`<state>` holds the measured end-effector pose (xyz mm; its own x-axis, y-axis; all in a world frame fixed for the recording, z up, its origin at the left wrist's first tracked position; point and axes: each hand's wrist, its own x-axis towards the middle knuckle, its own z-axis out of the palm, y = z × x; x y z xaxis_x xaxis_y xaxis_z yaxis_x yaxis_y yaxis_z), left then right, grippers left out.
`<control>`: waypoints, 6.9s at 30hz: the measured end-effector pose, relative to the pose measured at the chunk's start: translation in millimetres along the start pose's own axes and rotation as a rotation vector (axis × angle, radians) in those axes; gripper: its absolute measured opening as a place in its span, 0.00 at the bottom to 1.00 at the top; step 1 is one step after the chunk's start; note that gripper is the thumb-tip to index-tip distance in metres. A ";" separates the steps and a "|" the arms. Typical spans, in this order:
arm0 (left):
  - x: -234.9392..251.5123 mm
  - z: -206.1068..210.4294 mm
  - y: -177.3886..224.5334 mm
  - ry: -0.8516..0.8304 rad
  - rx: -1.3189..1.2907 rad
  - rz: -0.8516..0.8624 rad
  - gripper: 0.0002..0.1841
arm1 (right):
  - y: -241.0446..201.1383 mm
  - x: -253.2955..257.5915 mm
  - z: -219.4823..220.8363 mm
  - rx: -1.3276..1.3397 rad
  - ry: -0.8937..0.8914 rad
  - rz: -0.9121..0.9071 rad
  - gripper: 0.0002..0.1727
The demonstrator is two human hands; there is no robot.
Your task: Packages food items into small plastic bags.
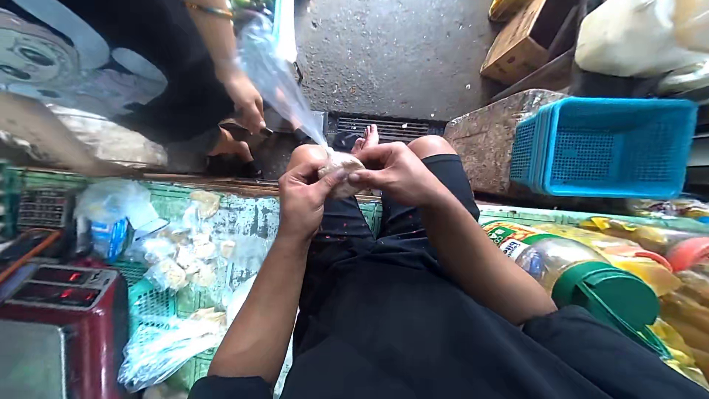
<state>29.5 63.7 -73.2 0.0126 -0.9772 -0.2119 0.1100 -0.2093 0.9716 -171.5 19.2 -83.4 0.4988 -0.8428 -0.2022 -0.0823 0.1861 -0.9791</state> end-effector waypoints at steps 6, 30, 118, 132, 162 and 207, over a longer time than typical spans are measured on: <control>-10.0 -11.3 4.5 0.048 -0.037 -0.090 0.04 | 4.2 4.5 7.8 0.104 0.021 -0.035 0.08; -269.4 -288.9 -69.1 1.169 -0.120 -0.520 0.20 | 89.3 35.7 -6.0 0.320 0.177 0.442 0.13; -43.5 -121.4 -40.8 0.437 -0.393 -0.451 0.17 | 28.0 45.0 51.3 0.612 0.182 0.053 0.13; 34.1 -47.6 -29.6 0.468 -0.307 -0.210 0.16 | -3.5 34.9 16.0 0.651 0.399 -0.184 0.15; 39.0 43.2 -5.1 -0.124 0.686 0.494 0.44 | 12.3 7.2 22.5 1.258 0.293 0.128 0.35; -34.9 16.5 -17.6 -0.237 0.806 0.634 0.20 | 8.4 9.1 25.3 1.219 0.065 0.155 0.38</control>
<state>10.7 100.9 -81.1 -0.3681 -0.8797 0.3009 -0.5434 0.4662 0.6981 -145.8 25.9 -92.8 0.5086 -0.7871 -0.3491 0.7401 0.6068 -0.2899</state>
